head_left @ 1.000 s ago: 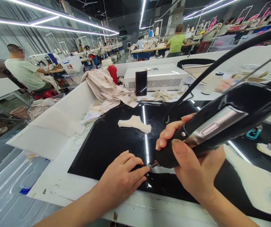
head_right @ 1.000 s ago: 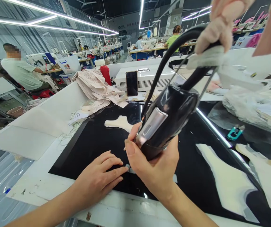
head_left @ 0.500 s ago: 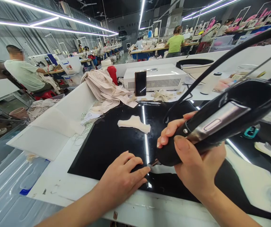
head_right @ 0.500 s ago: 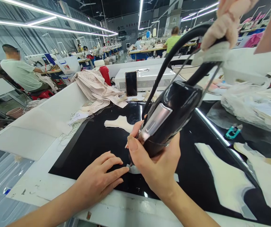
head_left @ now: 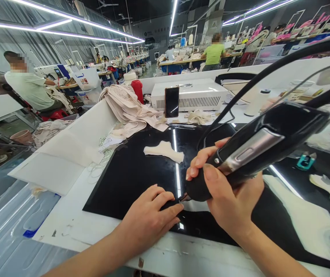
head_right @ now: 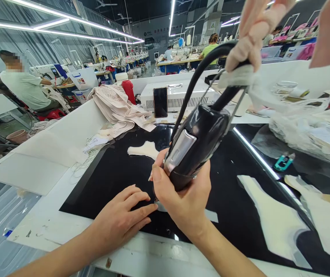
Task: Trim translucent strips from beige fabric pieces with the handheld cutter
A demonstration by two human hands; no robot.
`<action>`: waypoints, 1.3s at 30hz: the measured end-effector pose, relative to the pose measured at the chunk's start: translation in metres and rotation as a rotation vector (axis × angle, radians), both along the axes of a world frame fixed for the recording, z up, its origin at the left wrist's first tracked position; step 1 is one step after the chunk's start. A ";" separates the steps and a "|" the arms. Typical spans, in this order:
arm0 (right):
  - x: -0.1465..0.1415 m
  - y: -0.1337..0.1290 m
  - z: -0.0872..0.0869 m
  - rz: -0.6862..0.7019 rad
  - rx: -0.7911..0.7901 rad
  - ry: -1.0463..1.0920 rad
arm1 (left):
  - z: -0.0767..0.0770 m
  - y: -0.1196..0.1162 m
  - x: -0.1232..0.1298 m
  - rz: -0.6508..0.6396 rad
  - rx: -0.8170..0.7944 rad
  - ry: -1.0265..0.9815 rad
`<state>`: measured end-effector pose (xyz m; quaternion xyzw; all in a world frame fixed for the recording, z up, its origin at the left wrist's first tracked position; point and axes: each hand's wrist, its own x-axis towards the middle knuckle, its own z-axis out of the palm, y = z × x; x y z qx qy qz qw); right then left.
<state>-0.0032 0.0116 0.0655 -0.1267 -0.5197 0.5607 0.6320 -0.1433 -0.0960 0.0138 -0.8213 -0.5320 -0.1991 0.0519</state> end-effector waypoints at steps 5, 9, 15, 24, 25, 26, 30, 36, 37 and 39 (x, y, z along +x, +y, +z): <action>0.000 0.000 0.002 0.006 -0.022 0.001 | -0.002 -0.002 -0.004 0.011 -0.063 -0.091; 0.002 -0.001 0.001 0.025 0.000 0.013 | -0.003 -0.003 -0.007 0.043 -0.117 -0.252; 0.003 -0.005 -0.002 0.078 -0.014 0.014 | -0.005 -0.003 -0.006 0.074 -0.154 -0.291; 0.000 -0.007 -0.001 0.047 -0.036 0.001 | 0.000 0.000 -0.005 0.060 -0.150 -0.239; 0.000 -0.007 -0.001 0.055 -0.034 -0.003 | 0.000 0.000 -0.006 0.056 -0.148 -0.219; 0.002 -0.007 0.000 0.063 -0.031 -0.010 | 0.000 0.000 -0.006 0.051 -0.145 -0.197; 0.012 -0.002 0.005 0.037 -0.001 -0.028 | 0.000 -0.002 -0.007 0.030 -0.134 -0.123; 0.028 0.012 0.012 -0.079 0.006 -0.050 | 0.007 -0.003 -0.004 -0.038 -0.137 -0.134; 0.030 0.014 0.012 -0.091 0.007 -0.046 | 0.009 -0.001 -0.004 -0.057 -0.145 -0.138; 0.033 0.016 0.011 -0.115 0.006 -0.040 | 0.012 0.007 -0.006 -0.094 -0.173 -0.142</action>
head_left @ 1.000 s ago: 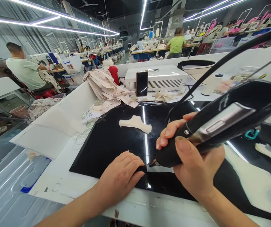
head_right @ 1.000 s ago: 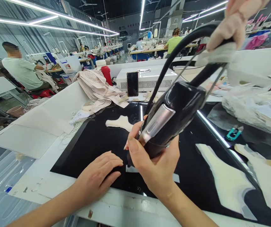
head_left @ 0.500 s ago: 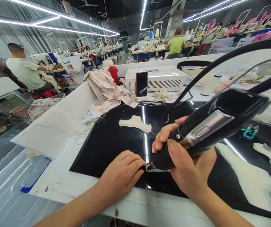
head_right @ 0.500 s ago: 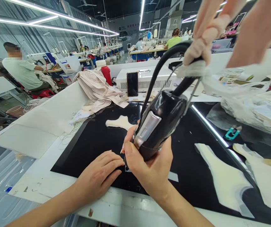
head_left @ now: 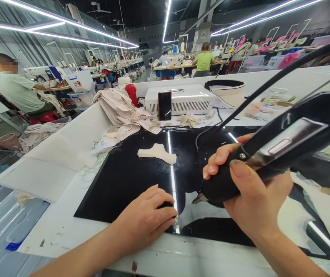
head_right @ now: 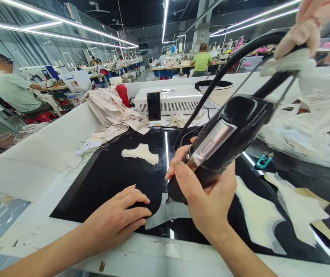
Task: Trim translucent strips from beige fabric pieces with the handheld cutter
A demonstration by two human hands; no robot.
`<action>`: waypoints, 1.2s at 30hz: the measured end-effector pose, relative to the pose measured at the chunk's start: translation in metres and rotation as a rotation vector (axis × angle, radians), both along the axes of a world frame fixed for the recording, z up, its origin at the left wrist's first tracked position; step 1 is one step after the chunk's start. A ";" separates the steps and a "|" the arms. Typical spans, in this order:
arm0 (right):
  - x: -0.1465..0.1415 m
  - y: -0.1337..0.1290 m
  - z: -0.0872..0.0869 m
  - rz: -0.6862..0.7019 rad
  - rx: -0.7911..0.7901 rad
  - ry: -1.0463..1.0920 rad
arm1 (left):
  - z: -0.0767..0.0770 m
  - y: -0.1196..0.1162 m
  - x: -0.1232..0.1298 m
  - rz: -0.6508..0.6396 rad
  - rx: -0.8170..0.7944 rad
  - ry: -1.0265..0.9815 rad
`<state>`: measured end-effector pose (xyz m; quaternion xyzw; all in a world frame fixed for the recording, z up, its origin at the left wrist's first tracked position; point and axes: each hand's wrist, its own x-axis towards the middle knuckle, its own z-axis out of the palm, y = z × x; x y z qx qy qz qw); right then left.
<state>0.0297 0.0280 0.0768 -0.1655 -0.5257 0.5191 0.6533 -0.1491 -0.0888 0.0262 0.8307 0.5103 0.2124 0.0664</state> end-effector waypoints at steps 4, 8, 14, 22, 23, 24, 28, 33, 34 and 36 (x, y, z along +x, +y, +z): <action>0.002 0.001 -0.003 -0.026 -0.011 -0.007 | 0.005 0.024 -0.005 -0.105 -0.104 -0.035; 0.002 -0.001 -0.005 -0.008 0.000 -0.018 | 0.006 0.042 -0.008 -0.198 -0.234 -0.070; -0.001 -0.006 -0.005 0.025 -0.020 -0.004 | 0.007 0.049 -0.009 -0.205 -0.334 -0.109; -0.006 -0.004 -0.006 0.045 -0.006 0.011 | 0.009 0.049 -0.009 -0.187 -0.338 -0.111; -0.006 -0.004 -0.006 0.041 -0.007 0.014 | 0.008 0.049 -0.008 -0.184 -0.336 -0.112; -0.006 -0.003 -0.006 0.038 -0.006 0.014 | 0.007 0.049 -0.008 -0.182 -0.332 -0.115; -0.008 0.000 -0.007 0.033 0.006 0.002 | 0.005 0.049 -0.008 -0.175 -0.306 -0.131; -0.012 0.002 -0.010 0.048 0.006 0.003 | 0.006 0.049 -0.008 -0.183 -0.328 -0.151; -0.012 0.002 -0.010 0.047 0.005 0.005 | 0.007 0.049 -0.008 -0.183 -0.330 -0.150; -0.013 0.001 -0.010 0.039 0.006 0.007 | 0.008 0.049 -0.008 -0.183 -0.329 -0.148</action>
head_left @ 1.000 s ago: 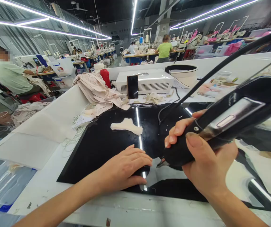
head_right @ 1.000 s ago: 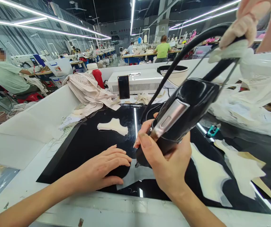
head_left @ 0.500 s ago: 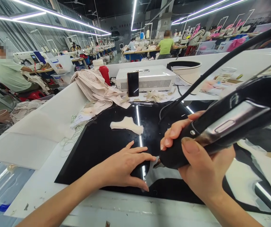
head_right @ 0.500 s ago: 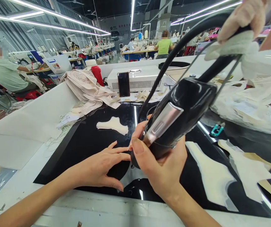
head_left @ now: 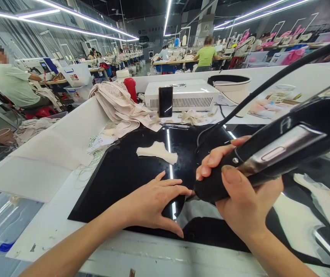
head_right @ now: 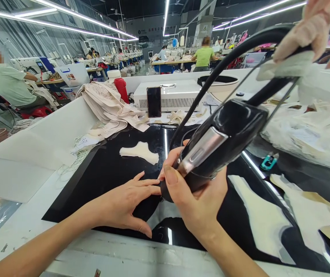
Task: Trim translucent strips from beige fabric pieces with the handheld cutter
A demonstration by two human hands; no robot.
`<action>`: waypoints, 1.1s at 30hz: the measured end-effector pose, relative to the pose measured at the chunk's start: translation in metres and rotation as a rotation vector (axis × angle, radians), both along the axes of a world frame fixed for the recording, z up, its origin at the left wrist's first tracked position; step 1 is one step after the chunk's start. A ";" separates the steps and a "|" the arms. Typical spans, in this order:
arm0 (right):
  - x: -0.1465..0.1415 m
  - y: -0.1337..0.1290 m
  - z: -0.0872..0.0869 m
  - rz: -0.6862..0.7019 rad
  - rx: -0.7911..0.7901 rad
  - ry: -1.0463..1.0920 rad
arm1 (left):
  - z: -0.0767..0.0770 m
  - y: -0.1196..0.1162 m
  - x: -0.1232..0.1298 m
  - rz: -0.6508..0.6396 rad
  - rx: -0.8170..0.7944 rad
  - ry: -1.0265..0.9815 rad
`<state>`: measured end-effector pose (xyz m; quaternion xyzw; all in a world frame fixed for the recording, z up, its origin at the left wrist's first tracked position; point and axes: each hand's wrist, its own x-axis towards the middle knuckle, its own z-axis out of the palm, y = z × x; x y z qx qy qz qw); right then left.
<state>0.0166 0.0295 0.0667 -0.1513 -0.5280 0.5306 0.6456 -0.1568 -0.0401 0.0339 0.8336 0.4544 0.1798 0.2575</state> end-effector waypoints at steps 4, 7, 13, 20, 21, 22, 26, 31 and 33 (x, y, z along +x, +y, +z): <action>0.000 -0.001 0.001 -0.009 0.008 -0.013 | 0.000 0.000 0.000 -0.001 -0.006 0.000; 0.001 -0.004 0.001 0.004 0.008 -0.011 | 0.000 0.001 0.000 -0.002 -0.007 0.004; 0.003 -0.010 -0.001 0.093 0.029 0.022 | -0.001 0.001 0.000 -0.004 0.003 0.017; 0.000 -0.015 0.000 0.098 0.010 0.015 | -0.002 0.003 -0.002 -0.012 -0.033 0.001; 0.000 -0.017 0.000 0.114 0.013 0.028 | -0.002 0.003 -0.002 -0.012 -0.041 -0.002; 0.000 -0.019 0.000 0.132 0.018 0.041 | -0.001 0.003 -0.002 -0.008 -0.049 -0.004; -0.002 -0.026 0.000 0.169 0.031 0.049 | 0.001 0.003 -0.001 -0.004 -0.087 -0.003; -0.004 -0.030 -0.002 0.151 0.039 0.016 | 0.001 0.004 -0.001 -0.006 -0.086 0.006; -0.004 -0.030 -0.002 0.156 0.031 0.017 | -0.001 0.003 -0.001 -0.007 -0.075 0.013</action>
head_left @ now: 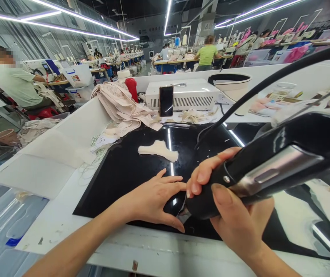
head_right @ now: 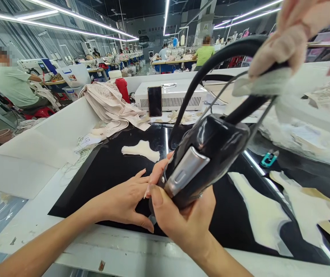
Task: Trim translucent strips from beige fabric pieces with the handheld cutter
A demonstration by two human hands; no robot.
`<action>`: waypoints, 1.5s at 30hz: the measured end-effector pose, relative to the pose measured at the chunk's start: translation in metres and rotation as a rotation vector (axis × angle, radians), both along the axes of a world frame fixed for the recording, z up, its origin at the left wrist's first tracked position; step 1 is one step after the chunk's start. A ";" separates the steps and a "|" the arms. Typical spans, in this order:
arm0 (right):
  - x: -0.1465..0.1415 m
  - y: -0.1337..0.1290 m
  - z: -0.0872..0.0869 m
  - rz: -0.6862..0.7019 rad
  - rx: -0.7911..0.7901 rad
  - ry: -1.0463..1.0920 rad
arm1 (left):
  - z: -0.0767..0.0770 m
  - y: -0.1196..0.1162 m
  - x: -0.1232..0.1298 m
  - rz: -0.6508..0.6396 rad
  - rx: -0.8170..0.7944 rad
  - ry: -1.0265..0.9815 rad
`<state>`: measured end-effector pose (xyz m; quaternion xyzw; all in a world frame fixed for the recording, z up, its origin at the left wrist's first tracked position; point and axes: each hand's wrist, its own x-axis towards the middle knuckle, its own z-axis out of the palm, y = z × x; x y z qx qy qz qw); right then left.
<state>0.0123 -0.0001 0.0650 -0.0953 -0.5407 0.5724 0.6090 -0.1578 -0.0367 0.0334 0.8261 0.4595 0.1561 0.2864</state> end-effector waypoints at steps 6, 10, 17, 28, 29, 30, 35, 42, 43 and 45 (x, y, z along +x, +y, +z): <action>0.009 0.009 0.005 -0.011 0.001 0.020 | -0.003 -0.002 -0.004 0.000 0.094 0.019; 0.019 0.020 0.010 -0.090 0.012 0.007 | 0.001 -0.003 -0.014 -0.031 0.179 0.106; 0.027 0.026 0.015 -0.203 -0.035 0.009 | 0.001 0.002 -0.039 0.104 0.429 0.286; 0.018 0.023 0.007 -0.197 -0.042 -0.017 | -0.013 0.000 -0.012 0.180 0.422 0.159; 0.017 0.022 0.007 -0.199 -0.049 -0.015 | -0.014 0.000 -0.010 0.170 0.399 0.166; 0.015 0.022 0.007 -0.200 -0.052 -0.012 | -0.014 0.000 -0.009 0.173 0.378 0.172; 0.011 0.021 0.007 -0.215 -0.037 -0.007 | -0.008 -0.004 -0.004 0.183 0.241 0.160; 0.011 0.026 0.006 -0.261 -0.021 -0.019 | -0.002 -0.009 0.005 0.086 0.095 0.117; 0.010 0.026 0.006 -0.261 -0.022 -0.021 | -0.002 -0.010 0.005 0.078 0.084 0.115; 0.009 0.026 0.006 -0.256 -0.028 -0.022 | -0.001 -0.010 0.005 0.066 0.069 0.113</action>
